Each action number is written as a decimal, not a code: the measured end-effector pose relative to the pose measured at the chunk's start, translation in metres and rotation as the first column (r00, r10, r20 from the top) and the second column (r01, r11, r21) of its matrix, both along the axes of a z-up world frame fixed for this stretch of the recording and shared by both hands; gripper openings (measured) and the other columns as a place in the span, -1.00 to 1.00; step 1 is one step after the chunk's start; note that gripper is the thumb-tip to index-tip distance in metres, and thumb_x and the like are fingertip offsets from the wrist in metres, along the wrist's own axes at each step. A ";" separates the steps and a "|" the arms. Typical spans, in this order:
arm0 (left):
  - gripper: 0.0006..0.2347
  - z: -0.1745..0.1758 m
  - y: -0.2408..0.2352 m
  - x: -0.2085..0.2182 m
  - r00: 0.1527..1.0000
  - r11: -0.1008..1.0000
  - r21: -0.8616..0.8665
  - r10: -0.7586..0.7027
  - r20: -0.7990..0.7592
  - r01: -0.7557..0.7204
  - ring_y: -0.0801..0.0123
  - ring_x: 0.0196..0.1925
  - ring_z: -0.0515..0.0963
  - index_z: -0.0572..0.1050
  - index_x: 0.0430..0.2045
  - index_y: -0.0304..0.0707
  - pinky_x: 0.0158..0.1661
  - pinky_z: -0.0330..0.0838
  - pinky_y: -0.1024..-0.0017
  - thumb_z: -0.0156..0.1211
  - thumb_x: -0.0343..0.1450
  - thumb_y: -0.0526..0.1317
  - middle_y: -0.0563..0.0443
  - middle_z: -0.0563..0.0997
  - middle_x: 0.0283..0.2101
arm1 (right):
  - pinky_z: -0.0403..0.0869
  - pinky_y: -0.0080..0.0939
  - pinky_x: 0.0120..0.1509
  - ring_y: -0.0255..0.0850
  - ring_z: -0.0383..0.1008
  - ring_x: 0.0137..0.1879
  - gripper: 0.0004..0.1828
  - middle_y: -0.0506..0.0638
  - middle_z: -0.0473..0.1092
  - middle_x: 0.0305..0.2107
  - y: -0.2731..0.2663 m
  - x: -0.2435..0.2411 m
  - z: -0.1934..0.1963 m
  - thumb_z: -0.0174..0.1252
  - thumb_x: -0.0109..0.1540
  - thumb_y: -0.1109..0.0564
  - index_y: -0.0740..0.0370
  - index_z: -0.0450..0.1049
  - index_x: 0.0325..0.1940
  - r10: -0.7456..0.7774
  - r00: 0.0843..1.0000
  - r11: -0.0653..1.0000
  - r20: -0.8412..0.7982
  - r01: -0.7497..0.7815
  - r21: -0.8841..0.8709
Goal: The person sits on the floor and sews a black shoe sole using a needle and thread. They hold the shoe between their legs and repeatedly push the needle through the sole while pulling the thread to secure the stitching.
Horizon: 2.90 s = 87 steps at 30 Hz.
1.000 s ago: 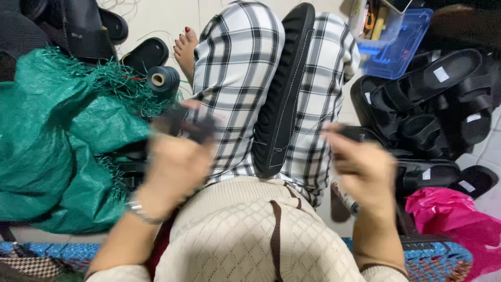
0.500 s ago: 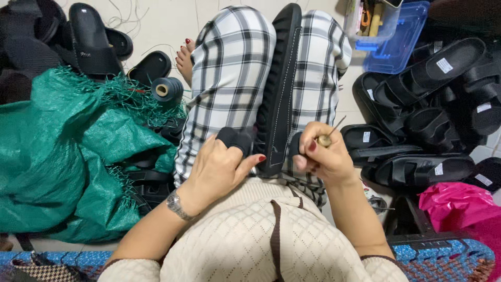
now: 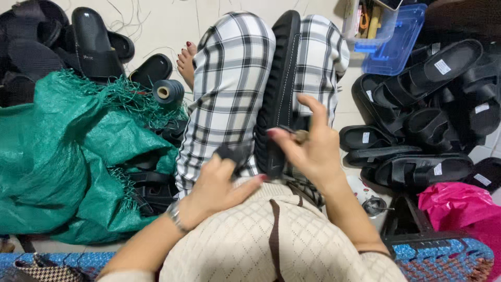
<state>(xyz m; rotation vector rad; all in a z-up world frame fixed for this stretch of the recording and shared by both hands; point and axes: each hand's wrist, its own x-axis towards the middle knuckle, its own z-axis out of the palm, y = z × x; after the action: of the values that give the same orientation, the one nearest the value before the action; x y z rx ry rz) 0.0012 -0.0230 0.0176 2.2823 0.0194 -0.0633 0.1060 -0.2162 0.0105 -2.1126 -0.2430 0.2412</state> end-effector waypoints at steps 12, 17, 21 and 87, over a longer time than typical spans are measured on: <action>-0.18 -0.072 -0.027 -0.029 0.845 0.970 0.121 -0.118 -0.521 0.210 -0.48 -0.25 0.59 0.31 0.07 -0.63 -0.28 0.51 -0.22 0.32 0.13 0.19 -0.47 0.50 -0.26 | 0.48 0.27 -0.30 0.40 0.57 -0.36 -0.02 0.43 0.49 -0.58 0.025 -0.022 -0.005 0.13 0.23 -0.30 0.32 -0.02 0.52 0.241 0.958 0.893 -0.153 -0.281 -0.352; -0.26 -0.059 -0.023 -0.032 0.882 0.976 0.129 -0.095 -0.461 0.173 -0.50 -0.23 0.57 0.37 -0.06 -0.62 -0.28 0.50 -0.20 0.36 0.16 0.18 -0.48 0.48 -0.27 | 0.45 0.30 -0.05 0.35 0.48 -0.06 -0.06 0.27 0.43 -0.13 0.012 -0.029 -0.022 0.28 0.15 -0.17 0.18 0.09 0.51 0.194 0.964 0.964 -0.184 -0.222 -0.148; -0.22 0.032 -0.018 0.019 0.801 0.991 -0.118 -0.122 -0.585 0.065 -0.63 -0.08 0.52 0.25 0.14 -0.61 -0.14 0.45 -0.34 0.49 0.15 -0.02 -0.61 0.48 -0.13 | 0.39 -0.42 -0.63 -0.29 0.39 -0.67 -0.33 -0.03 0.35 -0.78 -0.076 -0.024 -0.063 0.32 0.11 0.14 0.14 0.39 0.32 0.094 0.767 0.760 -0.635 0.357 0.543; 0.05 -0.056 0.022 0.033 0.876 0.895 0.305 -0.406 0.260 0.325 -0.15 0.51 0.10 0.50 0.21 -0.30 0.38 -0.47 -0.25 0.26 0.08 0.66 -0.19 0.43 0.37 | 0.32 -0.18 -0.52 -0.18 0.20 -0.65 -0.43 -0.08 0.17 -0.66 -0.047 0.007 0.017 0.19 0.22 0.16 0.00 0.41 0.35 0.728 0.631 0.582 -0.268 -0.775 -0.246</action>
<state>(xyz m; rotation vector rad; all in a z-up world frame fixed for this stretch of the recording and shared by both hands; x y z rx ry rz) 0.0339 -0.0014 -0.0386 2.4959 -0.6148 0.1170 0.1128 -0.2633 0.0277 -2.1901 -1.1085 1.0060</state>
